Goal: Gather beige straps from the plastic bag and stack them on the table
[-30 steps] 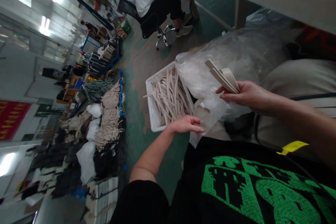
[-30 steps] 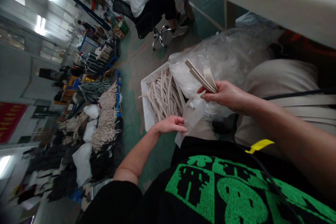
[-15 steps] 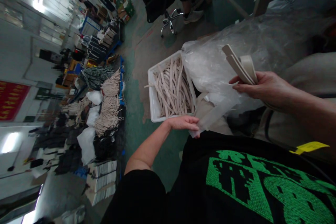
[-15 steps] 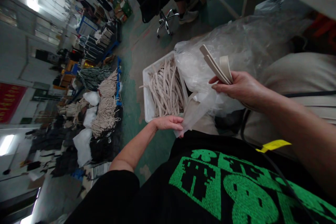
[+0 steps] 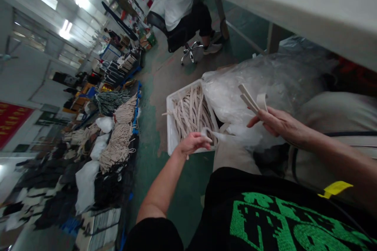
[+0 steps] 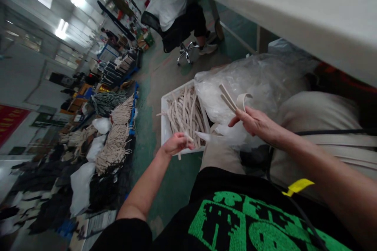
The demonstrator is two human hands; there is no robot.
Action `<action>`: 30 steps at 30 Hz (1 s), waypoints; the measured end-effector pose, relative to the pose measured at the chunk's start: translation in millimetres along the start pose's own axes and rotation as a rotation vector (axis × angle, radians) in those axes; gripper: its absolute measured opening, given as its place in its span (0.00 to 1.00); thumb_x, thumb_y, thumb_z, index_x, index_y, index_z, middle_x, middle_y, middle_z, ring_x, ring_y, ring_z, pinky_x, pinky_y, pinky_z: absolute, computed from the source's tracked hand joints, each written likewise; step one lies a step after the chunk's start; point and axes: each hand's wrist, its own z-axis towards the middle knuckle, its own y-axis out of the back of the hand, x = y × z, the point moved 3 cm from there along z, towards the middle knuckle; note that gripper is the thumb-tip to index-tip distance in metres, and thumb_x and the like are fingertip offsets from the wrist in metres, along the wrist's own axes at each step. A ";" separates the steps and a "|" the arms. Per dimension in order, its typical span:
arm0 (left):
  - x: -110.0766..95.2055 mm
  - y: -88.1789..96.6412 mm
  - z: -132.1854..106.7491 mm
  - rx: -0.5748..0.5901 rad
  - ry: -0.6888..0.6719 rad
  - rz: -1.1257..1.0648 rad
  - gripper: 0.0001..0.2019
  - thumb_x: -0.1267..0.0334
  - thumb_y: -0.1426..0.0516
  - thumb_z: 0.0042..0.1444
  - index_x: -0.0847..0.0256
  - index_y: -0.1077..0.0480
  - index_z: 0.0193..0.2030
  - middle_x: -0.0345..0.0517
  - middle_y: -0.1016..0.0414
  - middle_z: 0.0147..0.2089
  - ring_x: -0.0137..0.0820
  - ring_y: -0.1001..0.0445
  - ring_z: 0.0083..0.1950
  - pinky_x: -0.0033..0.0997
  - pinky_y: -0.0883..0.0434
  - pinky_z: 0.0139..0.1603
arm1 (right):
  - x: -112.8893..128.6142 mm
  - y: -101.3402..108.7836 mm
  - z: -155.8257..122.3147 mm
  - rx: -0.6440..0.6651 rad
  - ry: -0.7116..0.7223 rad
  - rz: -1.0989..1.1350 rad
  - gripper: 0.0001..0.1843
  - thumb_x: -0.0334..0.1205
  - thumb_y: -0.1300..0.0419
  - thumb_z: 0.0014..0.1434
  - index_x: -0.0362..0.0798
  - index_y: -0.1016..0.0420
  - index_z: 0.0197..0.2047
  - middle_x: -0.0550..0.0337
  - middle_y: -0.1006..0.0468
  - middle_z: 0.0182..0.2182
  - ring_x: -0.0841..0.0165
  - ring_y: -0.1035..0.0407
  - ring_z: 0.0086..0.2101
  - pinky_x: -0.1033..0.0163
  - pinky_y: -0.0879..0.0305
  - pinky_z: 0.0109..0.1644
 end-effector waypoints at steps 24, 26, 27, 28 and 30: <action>17.4 -46.3 52.4 -0.647 -0.202 -0.938 0.13 0.63 0.42 0.66 0.63 0.29 0.29 0.42 0.26 0.31 0.23 0.25 0.32 0.25 0.26 0.41 | 4.5 -12.3 -10.0 0.191 -0.032 0.154 0.33 0.70 0.48 0.62 0.48 0.24 0.47 0.56 0.25 0.27 0.72 0.46 0.19 0.63 0.53 0.22; 16.6 -54.8 52.0 -0.630 -0.188 -0.904 0.12 0.62 0.41 0.65 0.63 0.27 0.30 0.43 0.25 0.33 0.24 0.24 0.34 0.24 0.27 0.40 | 7.0 -14.7 -9.8 0.216 -0.043 0.104 0.32 0.70 0.48 0.61 0.48 0.25 0.45 0.56 0.24 0.27 0.71 0.44 0.20 0.63 0.50 0.23; 15.3 -58.5 52.1 -0.618 -0.181 -0.889 0.11 0.61 0.41 0.65 0.63 0.26 0.31 0.44 0.25 0.34 0.25 0.24 0.35 0.24 0.27 0.40 | 8.0 -16.1 -9.3 0.240 -0.056 0.071 0.32 0.71 0.48 0.60 0.49 0.25 0.44 0.56 0.24 0.28 0.71 0.44 0.20 0.63 0.48 0.23; 13.9 -62.1 52.6 -0.605 -0.175 -0.884 0.12 0.61 0.41 0.65 0.63 0.26 0.32 0.45 0.25 0.34 0.25 0.24 0.35 0.23 0.27 0.39 | 8.6 -17.5 -8.6 0.266 -0.069 0.038 0.33 0.72 0.48 0.59 0.49 0.26 0.41 0.55 0.24 0.28 0.71 0.43 0.20 0.64 0.47 0.23; 11.1 -68.1 53.9 -0.588 -0.167 -0.904 0.12 0.60 0.42 0.66 0.64 0.26 0.32 0.46 0.25 0.34 0.25 0.25 0.35 0.22 0.27 0.37 | 8.2 -20.3 -7.0 0.325 -0.084 -0.017 0.34 0.74 0.49 0.57 0.48 0.26 0.37 0.54 0.23 0.27 0.71 0.42 0.19 0.64 0.46 0.23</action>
